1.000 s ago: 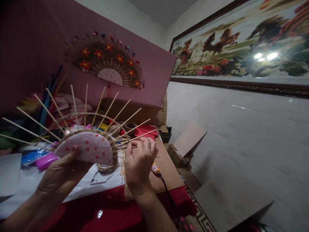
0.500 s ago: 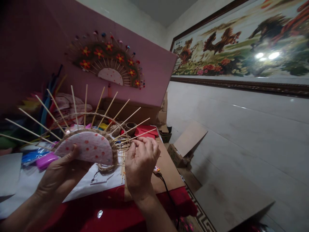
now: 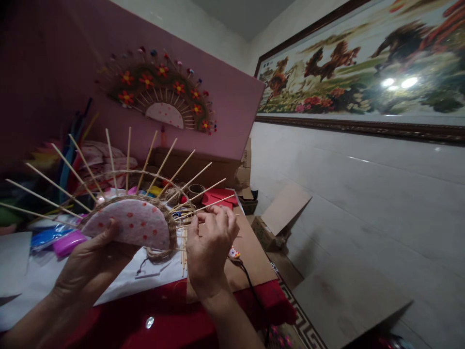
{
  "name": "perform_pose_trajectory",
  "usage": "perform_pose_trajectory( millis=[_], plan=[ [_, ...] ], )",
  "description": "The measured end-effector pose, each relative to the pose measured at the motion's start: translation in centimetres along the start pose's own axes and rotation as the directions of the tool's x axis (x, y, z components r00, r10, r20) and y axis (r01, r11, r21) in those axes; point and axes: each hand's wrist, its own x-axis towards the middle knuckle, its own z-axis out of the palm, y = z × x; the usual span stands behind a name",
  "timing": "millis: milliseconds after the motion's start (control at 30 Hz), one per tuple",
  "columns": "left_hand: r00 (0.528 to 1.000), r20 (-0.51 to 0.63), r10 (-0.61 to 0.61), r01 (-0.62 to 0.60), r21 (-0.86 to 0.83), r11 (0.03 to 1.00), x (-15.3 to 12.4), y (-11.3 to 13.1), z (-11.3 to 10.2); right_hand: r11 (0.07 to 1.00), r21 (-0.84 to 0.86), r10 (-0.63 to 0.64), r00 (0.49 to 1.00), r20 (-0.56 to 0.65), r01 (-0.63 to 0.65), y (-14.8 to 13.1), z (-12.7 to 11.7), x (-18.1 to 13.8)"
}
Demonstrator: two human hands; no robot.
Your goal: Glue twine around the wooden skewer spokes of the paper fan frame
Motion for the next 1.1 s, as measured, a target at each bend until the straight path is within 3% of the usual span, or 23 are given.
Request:
perform_pose_trajectory(
  millis=[267,367,667,867,967,1100],
  plan=[
    [1.0,-0.011,-0.009,0.009,-0.014,1.0,-0.1,0.2,0.1,0.994,-0.06,-0.098,0.983,-0.154,0.089,0.0,-1.1,0.0],
    [0.998,-0.06,-0.033,0.03,-0.04,0.999,-0.1,0.2,0.5,0.99,-0.058,-0.133,0.982,-0.134,0.126,-0.3,-1.3,0.2],
    [0.999,0.008,-0.041,0.042,-0.036,0.999,-0.1,-0.1,0.2,0.984,-0.058,-0.17,0.981,-0.089,0.166,-0.8,-0.8,1.0],
    [1.0,0.002,0.001,-0.001,-0.026,1.0,0.0,0.0,0.3,0.978,0.1,-0.144,0.939,-0.313,0.183,-0.6,-2.6,0.2],
    [1.0,0.012,-0.001,0.002,-0.047,0.999,-0.1,0.1,0.6,0.953,0.232,-0.121,0.945,-0.303,0.197,-0.6,-3.8,-1.4],
    [1.0,-0.01,-0.022,0.021,-0.105,0.994,-0.1,0.3,0.8,0.898,0.389,-0.141,0.971,-0.193,0.208,-0.5,-4.5,-4.2]
  ],
)
